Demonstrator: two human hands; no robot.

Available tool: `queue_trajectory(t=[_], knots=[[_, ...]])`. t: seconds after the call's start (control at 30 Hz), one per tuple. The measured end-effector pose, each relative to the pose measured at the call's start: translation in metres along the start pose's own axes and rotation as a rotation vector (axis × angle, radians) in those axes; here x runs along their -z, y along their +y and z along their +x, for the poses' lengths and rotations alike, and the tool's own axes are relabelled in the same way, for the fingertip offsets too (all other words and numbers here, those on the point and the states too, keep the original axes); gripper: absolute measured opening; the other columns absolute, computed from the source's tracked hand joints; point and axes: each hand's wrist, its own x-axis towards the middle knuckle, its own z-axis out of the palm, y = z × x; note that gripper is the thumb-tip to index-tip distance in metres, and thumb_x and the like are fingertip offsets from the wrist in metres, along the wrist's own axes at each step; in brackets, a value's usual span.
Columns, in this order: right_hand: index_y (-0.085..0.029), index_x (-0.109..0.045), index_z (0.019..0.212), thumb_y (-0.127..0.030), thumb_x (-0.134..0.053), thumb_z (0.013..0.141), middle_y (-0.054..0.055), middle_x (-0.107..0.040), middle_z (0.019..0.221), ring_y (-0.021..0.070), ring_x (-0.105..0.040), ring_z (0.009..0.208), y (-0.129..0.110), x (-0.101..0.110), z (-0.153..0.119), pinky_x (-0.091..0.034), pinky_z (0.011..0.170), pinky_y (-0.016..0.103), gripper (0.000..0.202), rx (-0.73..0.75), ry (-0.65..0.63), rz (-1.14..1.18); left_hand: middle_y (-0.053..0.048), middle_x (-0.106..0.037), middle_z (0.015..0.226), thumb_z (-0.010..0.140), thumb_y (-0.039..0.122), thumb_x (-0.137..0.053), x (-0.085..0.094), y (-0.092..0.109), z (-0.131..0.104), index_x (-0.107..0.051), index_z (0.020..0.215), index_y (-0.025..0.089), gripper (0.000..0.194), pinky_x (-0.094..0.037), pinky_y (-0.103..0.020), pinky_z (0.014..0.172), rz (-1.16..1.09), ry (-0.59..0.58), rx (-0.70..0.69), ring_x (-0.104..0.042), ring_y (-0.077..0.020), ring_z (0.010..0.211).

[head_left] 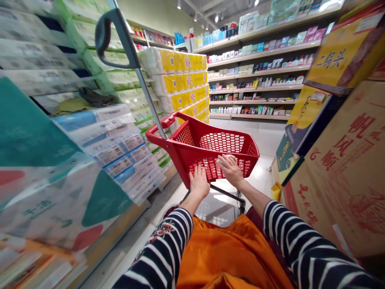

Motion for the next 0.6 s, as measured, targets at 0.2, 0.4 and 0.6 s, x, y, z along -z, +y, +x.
queue_trajectory(t=[0.2,0.4,0.6], knots=[[-0.021,-0.055,0.123,-0.008,-0.037,0.090,0.007,-0.049,0.135,0.0217,-0.029,0.134,-0.006,0.017,0.045,-0.031,0.107,0.045,0.040,-0.058,0.121,0.046,-0.011,-0.017,0.152,0.074,0.020,-0.045,0.003,-0.002,0.003,-0.027,0.140,0.013,0.069,-0.013,-0.052,0.111,-0.013,0.018,0.002,-0.011,-0.0244,0.140],[-0.018,-0.060,0.117,-0.006,-0.037,0.089,0.008,-0.055,0.129,0.0240,-0.037,0.130,-0.026,-0.013,0.043,-0.035,0.105,0.046,0.038,0.048,-0.001,0.087,-0.012,-0.018,0.152,0.074,0.019,-0.044,0.008,-0.021,0.005,-0.025,0.141,0.011,0.070,-0.010,-0.052,0.111,0.036,0.022,0.023,-0.012,-0.0247,0.140],[-0.017,-0.064,0.109,-0.006,-0.043,0.086,0.009,-0.060,0.122,0.0233,-0.047,0.122,-0.054,-0.038,0.013,-0.048,0.093,0.040,0.034,0.166,-0.181,0.135,-0.013,-0.019,0.151,0.075,0.019,-0.042,0.006,-0.038,0.002,-0.025,0.141,0.009,0.068,-0.010,-0.051,0.111,0.047,0.035,0.038,-0.014,-0.0252,0.139]])
